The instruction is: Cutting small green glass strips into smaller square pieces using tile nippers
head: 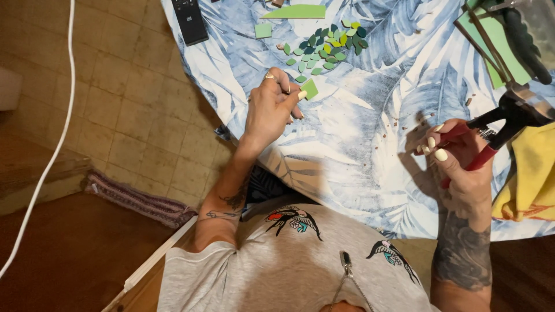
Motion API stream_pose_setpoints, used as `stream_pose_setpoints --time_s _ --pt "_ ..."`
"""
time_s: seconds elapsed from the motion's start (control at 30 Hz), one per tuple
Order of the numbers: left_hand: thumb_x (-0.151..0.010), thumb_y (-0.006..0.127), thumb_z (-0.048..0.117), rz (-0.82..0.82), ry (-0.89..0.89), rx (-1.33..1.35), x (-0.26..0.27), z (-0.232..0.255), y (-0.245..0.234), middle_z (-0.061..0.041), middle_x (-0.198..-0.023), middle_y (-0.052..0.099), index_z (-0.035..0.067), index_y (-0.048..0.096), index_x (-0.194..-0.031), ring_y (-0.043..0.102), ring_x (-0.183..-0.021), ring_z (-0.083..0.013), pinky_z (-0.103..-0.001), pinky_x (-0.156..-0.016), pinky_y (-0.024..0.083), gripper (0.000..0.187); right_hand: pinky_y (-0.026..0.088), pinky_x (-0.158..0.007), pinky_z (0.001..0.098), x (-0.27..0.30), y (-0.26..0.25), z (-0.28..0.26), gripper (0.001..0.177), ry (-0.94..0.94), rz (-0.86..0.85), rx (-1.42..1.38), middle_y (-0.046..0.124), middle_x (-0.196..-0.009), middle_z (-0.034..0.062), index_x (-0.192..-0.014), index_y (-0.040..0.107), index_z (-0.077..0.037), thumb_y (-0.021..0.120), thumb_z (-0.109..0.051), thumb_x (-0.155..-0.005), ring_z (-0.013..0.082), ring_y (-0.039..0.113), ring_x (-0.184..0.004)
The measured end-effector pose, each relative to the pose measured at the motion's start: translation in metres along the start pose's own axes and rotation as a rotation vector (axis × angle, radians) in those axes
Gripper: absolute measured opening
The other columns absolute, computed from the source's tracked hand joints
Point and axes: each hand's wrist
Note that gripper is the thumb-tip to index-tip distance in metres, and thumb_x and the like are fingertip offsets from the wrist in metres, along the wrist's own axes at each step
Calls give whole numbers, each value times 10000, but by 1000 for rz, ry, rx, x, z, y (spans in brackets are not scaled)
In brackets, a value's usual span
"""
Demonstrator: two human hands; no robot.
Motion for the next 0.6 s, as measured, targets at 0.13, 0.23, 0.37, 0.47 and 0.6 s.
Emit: stream_pose_setpoints --time_s 0.13,0.23,0.37,0.47,0.6 --pt "-764 547 93 -7 37 -32 0 -3 0 -40 -748 608 110 342 -735 624 -452 -112 -196 -329 429 208 465 -799 284 0 3 -2 326 14 32 26 493 -894 46 -1071 422 -42 557 -149 -793 156 509 -824" --pt "-764 545 93 -6 52 -30 -1 -2 0 -35 -736 606 109 342 -734 624 -452 -110 -194 -333 433 206 457 -794 272 -1 3 -4 317 10 32 79 491 -895 50 -1067 420 -46 549 -164 -802 159 511 -831" --pt "-764 546 93 -6 54 -37 0 0 0 -27 -731 609 102 352 -731 622 -453 -104 -191 -337 442 197 457 -791 278 -1 -1 -1 321 -3 8 110 496 -907 57 -1083 410 -37 536 -149 -810 164 515 -837" --pt "-764 545 94 -6 81 -37 0 -3 0 -43 -759 610 100 357 -736 622 -451 -104 -185 -334 438 191 468 -780 272 -1 -1 -2 315 -16 -7 97 494 -910 58 -1089 407 -41 530 -143 -818 164 521 -826" --pt "-757 553 96 -6 65 -42 -1 -3 1 -32 -742 610 100 352 -734 626 -449 -109 -187 -331 441 203 450 -779 259 0 2 -3 334 7 24 98 487 -906 50 -1082 403 -45 548 -150 -800 150 511 -820"
Point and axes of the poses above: each hand's wrist, its own x-axis away from the middle knuckle, its own y-axis out of the palm, z = x × y
